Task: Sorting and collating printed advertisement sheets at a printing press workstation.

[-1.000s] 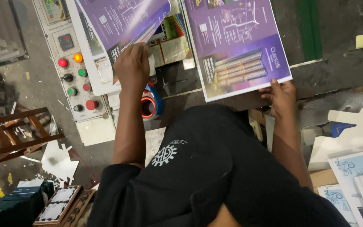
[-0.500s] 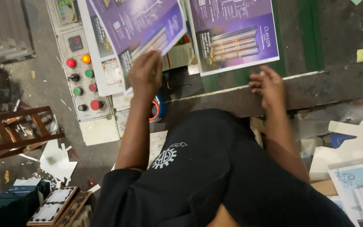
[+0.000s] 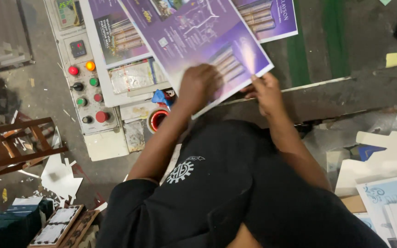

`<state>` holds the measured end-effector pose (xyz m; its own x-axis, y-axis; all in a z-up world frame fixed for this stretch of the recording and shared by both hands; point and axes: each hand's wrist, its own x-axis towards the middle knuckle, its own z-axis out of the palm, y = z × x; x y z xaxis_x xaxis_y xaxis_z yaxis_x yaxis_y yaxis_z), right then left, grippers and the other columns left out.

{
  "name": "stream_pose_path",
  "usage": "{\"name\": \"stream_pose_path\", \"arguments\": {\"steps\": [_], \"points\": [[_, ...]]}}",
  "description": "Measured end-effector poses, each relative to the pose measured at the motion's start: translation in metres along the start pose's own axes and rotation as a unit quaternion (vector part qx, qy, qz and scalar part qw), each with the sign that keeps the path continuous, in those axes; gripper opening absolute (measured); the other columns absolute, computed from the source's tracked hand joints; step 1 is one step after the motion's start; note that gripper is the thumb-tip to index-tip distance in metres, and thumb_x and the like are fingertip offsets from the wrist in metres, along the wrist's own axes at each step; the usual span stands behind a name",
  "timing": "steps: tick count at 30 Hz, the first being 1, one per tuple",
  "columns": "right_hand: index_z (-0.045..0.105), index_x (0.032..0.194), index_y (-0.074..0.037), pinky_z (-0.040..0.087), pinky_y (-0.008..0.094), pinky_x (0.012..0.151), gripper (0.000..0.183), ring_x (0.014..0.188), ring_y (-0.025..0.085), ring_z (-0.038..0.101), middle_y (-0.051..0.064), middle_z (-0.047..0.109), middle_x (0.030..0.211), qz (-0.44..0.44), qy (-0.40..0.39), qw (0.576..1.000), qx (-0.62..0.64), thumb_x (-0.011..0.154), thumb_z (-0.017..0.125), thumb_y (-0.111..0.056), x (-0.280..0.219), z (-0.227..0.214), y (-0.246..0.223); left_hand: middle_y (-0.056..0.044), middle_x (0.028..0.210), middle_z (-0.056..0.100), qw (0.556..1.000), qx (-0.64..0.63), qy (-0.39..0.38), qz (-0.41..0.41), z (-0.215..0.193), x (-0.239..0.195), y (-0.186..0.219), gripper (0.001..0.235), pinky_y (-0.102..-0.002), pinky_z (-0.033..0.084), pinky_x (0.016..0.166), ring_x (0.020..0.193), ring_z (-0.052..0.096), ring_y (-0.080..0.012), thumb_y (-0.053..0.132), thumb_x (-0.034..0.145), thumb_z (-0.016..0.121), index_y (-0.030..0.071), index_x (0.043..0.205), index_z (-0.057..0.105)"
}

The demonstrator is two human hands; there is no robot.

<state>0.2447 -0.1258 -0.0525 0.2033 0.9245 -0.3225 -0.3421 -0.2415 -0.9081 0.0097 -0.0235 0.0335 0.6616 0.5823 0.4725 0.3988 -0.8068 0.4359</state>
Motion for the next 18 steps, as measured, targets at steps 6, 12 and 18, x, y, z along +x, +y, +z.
{"name": "stream_pose_path", "arguments": {"steps": [6, 12, 18], "points": [[0.064, 0.125, -0.004, 0.06, 0.027, 0.059, 0.02, 0.078, 0.017, 0.073, 0.01, 0.073, 0.099, -0.033, 0.083, 0.995, 0.052, 0.108, 0.06, -0.014, -0.025, -0.059, -0.001, -0.015, 0.125, 0.072, 0.983, 0.112, 0.014, -0.145, -0.021, -0.023, -0.142, 0.03, -0.048, 0.05, 0.1, 0.118, 0.067, -0.0336, 0.017, 0.087, 0.08, 0.005, 0.115, 0.076], [0.061, 0.125, -0.004, 0.06, 0.027, 0.06, 0.019, 0.078, 0.018, 0.073, 0.008, 0.072, 0.101, -0.041, 0.143, 0.988, 0.05, 0.109, 0.059, -0.015, -0.051, -0.114, 0.002, -0.019, 0.14, 0.062, 0.962, 0.256, -0.046, -0.086, -0.057, -0.018, -0.188, 0.071, -0.06, 0.037, 0.104, 0.128, 0.055, -0.0382, 0.04, 0.07, 0.089, 0.003, 0.128, 0.071], [0.061, 0.127, -0.004, 0.059, 0.027, 0.063, 0.02, 0.081, 0.018, 0.073, 0.009, 0.072, 0.102, -0.026, 0.182, 0.981, 0.061, 0.11, 0.062, -0.015, -0.076, -0.136, 0.005, -0.006, 0.13, 0.071, 0.963, 0.175, -0.165, -0.124, -0.091, 0.006, -0.179, 0.039, -0.052, 0.048, 0.095, 0.116, 0.067, -0.0294, 0.036, 0.085, 0.087, 0.009, 0.112, 0.077]]}}
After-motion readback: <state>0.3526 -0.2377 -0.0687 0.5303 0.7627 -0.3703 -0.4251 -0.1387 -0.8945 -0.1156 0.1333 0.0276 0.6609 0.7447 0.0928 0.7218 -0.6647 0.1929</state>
